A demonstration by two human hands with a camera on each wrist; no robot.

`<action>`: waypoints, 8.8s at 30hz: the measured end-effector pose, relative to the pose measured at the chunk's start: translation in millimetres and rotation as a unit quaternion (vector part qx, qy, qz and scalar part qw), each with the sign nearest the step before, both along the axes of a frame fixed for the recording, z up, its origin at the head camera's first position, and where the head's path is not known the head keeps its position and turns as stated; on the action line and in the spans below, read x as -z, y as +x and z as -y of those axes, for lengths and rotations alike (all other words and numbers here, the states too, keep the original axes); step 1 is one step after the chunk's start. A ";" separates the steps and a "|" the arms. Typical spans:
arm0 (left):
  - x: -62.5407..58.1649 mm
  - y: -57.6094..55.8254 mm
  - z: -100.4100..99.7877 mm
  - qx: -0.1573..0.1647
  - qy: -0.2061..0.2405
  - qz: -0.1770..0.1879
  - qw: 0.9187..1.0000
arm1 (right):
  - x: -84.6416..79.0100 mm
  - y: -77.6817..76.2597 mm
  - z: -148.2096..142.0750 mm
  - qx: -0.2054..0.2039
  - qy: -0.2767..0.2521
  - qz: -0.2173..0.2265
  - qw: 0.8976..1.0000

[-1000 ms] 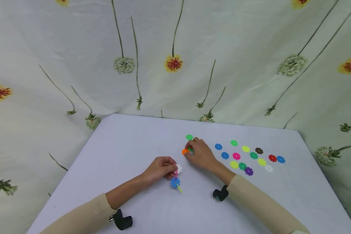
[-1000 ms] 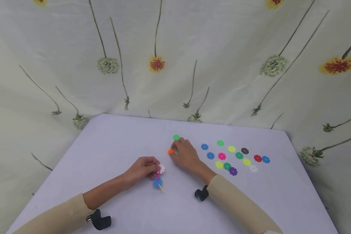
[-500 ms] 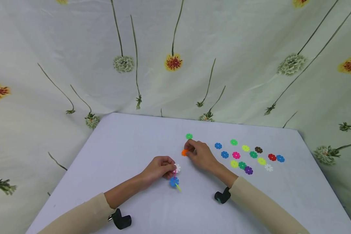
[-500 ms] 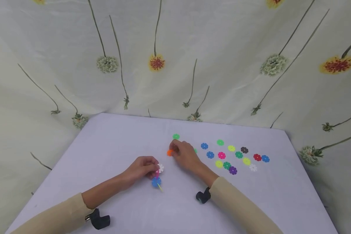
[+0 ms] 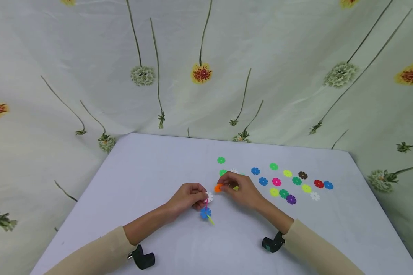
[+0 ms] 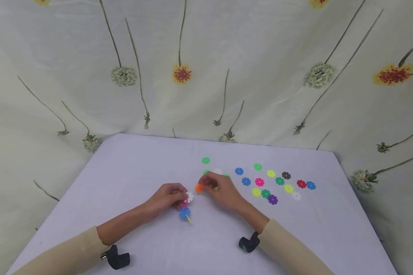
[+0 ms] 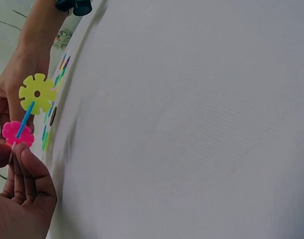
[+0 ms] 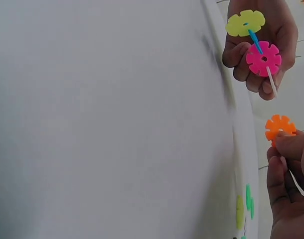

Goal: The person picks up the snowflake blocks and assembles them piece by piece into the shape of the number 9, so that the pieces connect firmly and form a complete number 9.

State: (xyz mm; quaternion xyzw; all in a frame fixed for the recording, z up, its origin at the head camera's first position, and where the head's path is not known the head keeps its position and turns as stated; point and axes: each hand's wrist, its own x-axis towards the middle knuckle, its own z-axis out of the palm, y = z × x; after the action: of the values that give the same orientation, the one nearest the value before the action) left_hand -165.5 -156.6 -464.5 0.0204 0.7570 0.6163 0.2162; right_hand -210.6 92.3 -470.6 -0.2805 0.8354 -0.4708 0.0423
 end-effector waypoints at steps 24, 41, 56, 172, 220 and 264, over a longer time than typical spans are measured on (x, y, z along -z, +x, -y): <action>-0.9 1.4 -13.3 0.041 0.000 -0.018 0.999 | -2.9 24.1 -11.2 -0.047 -0.004 -0.063 0.997; -0.2 2.0 -14.6 0.079 0.017 -0.007 0.997 | -1.3 24.4 -13.9 -0.076 -0.024 -0.064 0.995; -0.1 5.5 -6.1 0.057 0.012 -0.005 0.998 | 0.2 -13.5 -11.5 -0.030 0.068 -0.043 0.996; 1.2 -7.3 -23.5 0.024 0.048 0.001 0.999 | -1.6 3.9 -9.6 -0.021 -0.167 0.280 0.945; 3.4 3.7 -4.5 0.004 0.041 0.011 0.999 | 4.0 -94.8 32.2 0.154 0.170 -0.006 0.973; 0.5 -3.4 -18.8 0.022 0.041 0.012 0.999 | 2.6 5.3 -15.3 -0.026 -0.094 0.103 0.990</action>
State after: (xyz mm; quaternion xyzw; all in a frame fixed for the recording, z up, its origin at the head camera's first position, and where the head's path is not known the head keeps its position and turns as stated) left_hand -168.8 -137.9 -465.0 0.0381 0.7277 0.6424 0.2375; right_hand -205.4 107.6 -473.2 -0.2545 0.7708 -0.5728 0.1140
